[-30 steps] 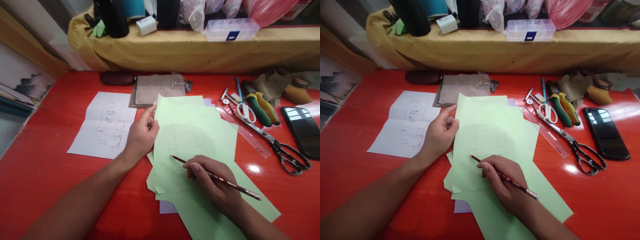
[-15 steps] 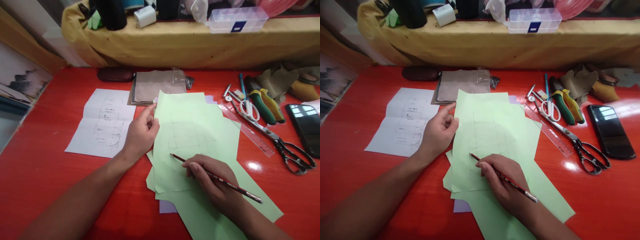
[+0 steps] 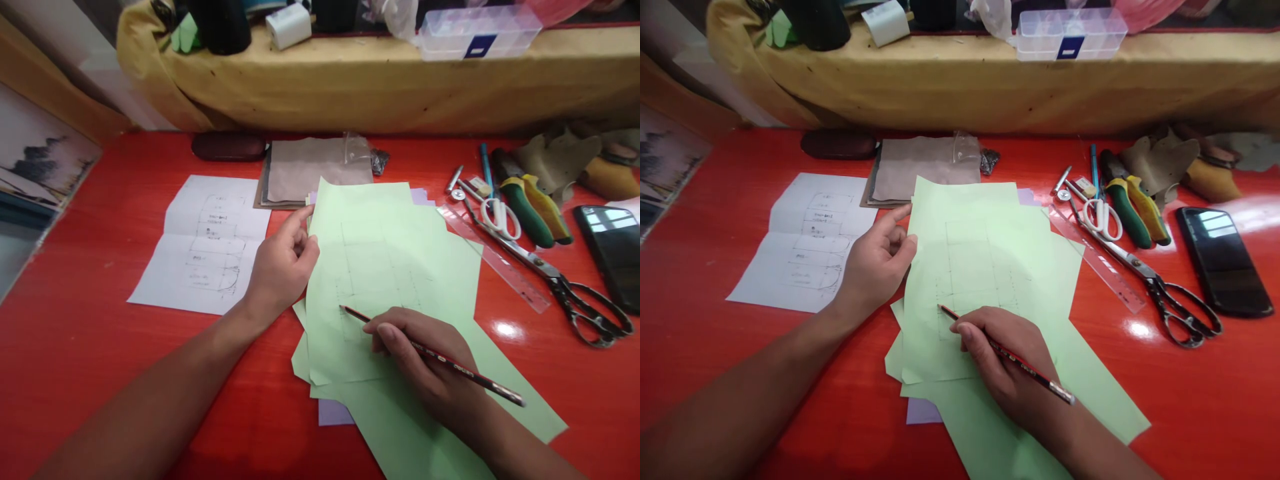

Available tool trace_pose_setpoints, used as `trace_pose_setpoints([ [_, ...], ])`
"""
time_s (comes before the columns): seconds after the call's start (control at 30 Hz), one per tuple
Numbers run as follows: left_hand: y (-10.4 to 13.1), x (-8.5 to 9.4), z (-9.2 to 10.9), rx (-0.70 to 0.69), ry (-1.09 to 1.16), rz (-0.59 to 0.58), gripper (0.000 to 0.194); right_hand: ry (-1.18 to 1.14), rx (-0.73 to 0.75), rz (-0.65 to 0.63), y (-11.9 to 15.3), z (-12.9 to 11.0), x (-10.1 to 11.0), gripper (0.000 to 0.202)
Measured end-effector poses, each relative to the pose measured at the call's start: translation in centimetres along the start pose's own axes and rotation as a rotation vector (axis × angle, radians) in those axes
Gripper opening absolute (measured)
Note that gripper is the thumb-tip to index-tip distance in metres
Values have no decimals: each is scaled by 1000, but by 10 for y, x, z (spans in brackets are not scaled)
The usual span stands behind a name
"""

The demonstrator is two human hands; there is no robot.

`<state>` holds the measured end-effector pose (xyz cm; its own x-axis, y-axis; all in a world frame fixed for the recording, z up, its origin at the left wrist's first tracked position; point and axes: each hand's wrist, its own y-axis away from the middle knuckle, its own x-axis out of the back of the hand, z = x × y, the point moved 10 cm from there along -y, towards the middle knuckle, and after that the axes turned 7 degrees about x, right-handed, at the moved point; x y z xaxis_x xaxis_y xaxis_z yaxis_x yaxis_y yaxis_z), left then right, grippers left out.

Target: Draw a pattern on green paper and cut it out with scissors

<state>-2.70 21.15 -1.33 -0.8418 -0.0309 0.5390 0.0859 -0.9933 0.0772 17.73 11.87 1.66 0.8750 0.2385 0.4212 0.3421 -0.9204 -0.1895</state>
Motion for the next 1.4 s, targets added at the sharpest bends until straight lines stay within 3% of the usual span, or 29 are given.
trace_pose_setpoints([
  [1.4, 0, -2, 2, 10, -14, -13, 52, -36, -28, 45, 2, 4, 4, 26],
])
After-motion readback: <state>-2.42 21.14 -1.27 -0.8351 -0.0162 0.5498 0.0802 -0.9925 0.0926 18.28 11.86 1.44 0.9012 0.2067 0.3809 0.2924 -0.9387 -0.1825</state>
